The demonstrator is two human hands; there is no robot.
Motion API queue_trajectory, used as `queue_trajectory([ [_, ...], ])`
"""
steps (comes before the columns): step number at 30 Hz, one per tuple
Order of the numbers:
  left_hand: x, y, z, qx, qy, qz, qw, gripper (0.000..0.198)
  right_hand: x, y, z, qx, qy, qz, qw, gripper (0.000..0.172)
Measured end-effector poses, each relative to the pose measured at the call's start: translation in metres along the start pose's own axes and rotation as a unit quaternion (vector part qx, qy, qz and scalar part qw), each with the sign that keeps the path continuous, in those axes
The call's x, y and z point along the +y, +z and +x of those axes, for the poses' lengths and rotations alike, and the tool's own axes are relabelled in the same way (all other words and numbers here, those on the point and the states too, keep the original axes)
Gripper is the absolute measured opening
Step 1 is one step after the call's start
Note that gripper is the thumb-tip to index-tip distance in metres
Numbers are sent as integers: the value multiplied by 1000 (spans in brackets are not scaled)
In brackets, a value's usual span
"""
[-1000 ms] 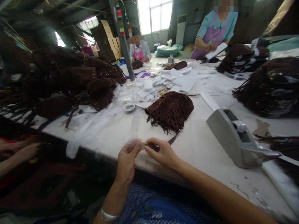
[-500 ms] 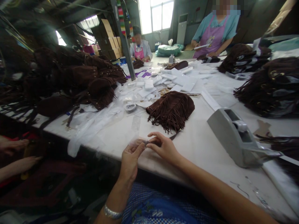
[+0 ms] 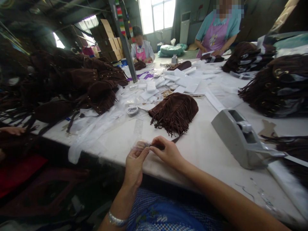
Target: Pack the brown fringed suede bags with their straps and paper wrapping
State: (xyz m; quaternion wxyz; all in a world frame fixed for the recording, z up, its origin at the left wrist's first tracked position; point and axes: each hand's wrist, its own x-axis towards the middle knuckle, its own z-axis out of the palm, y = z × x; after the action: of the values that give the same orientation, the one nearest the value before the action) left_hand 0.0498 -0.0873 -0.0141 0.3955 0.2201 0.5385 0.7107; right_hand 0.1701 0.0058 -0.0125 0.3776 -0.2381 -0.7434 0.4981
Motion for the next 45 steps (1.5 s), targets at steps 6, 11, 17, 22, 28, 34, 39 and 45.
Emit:
queue_trajectory([
  [6, 2, -2, 11, 47, 64, 17, 997, 37, 7, -10, 4, -45, -39, -98, 993, 31],
  [11, -1, -3, 13, 46, 48, 8, 998, 40, 19, -14, 7, -28, -27, -154, 987, 38],
  [17, -6, 5, 9, 50, 7, 24, 998, 44, 15, -13, 6, -28, -52, -93, 994, 42],
  [22, -8, 7, 10, 7, -3, 50, 999, 39, 9, -15, 6, -39, -49, -51, 997, 41],
  [28, -6, 3, 8, -3, -11, 39, 999, 58, 5, -14, 6, -27, -33, -19, 999, 25],
  [34, -7, -2, 9, -32, -34, -8, 999, 46, 4, -13, 6, -20, -26, -21, 999, 20],
  [39, -5, -3, 15, 55, -5, -1, 998, 35, 5, -29, 12, -97, -116, -243, 958, 28],
  [45, -5, 0, 14, 85, -11, -40, 996, 39, 15, -39, 15, -78, -98, -297, 946, 13],
])
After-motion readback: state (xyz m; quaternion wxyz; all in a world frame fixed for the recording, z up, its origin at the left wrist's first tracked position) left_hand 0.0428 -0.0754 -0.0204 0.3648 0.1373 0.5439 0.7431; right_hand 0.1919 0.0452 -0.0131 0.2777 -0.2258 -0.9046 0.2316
